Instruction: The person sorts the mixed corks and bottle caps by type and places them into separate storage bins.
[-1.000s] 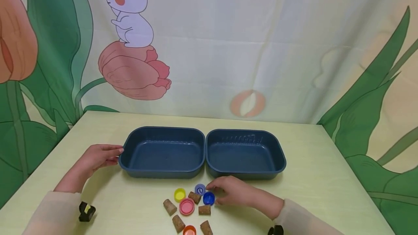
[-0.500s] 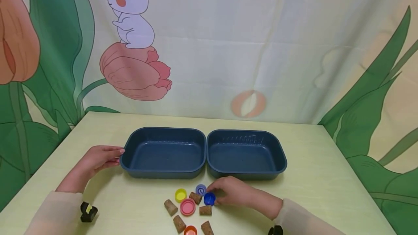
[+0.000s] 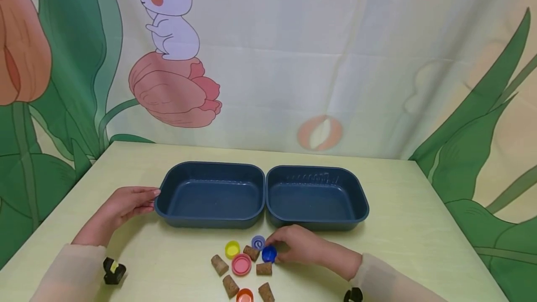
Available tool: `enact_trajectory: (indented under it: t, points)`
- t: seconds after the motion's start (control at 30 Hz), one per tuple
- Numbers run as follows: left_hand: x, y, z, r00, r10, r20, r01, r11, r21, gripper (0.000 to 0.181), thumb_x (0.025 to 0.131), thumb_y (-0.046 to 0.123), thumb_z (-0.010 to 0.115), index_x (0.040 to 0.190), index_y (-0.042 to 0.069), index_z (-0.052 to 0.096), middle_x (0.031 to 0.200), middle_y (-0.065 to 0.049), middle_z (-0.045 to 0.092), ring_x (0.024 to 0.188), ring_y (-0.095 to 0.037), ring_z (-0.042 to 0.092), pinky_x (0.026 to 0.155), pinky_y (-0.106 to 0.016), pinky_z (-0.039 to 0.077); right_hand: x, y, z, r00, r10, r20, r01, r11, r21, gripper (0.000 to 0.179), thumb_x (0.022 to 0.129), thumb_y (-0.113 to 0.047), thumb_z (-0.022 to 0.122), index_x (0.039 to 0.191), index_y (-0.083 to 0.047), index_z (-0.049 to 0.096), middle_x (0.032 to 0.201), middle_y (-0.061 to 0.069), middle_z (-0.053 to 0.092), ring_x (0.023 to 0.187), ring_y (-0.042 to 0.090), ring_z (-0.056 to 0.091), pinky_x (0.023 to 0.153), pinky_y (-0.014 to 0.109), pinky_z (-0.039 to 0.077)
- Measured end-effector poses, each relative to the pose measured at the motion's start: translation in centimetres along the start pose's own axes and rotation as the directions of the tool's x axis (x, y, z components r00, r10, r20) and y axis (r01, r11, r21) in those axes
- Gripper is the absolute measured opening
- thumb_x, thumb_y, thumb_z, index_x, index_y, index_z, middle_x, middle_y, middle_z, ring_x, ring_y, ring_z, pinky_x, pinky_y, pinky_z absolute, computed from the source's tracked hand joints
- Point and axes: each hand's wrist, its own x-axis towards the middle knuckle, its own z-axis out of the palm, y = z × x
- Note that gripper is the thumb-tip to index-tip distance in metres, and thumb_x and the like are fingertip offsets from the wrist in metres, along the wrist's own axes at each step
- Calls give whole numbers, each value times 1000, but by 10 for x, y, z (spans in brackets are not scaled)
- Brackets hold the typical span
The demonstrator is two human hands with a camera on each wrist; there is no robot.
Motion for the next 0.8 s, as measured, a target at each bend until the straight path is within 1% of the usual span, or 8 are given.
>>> enact_trajectory:
  t: [0.2,0.4,0.57,0.8]
  points:
    - [1,-2,-1,1000,13,4,-13,1000,-27,52,104,16,60,138,-22,48,80,14,71,72,-1,69,70,-16,61,2,0,0,999,39,3,-39,998,51,33,86,-9,80,118,-6,74,116,6,77,109,13,71,99,24,56]
    - [2,-3,-1,1000,15,4,-15,997,-70,44,103,16,61,133,-16,57,80,13,72,72,-1,70,70,-17,62,1,-2,-1,998,55,-23,-53,997,63,32,84,-10,81,115,-5,75,112,6,78,102,12,71,93,22,57]
    - [2,-3,0,1000,6,0,-6,996,-90,43,103,16,62,132,-15,58,79,12,73,71,-2,70,70,-17,62,-1,-2,-4,998,60,-34,-58,996,65,31,85,-10,82,115,-5,75,110,6,78,97,12,72,88,21,57]
    - [1,-2,0,1000,-2,-4,2,997,-71,47,103,16,61,135,-18,53,78,12,72,70,-2,70,70,-17,62,-3,-9,-8,997,52,-59,-48,997,64,30,84,-7,80,114,-3,75,110,7,78,94,13,73,83,19,56]
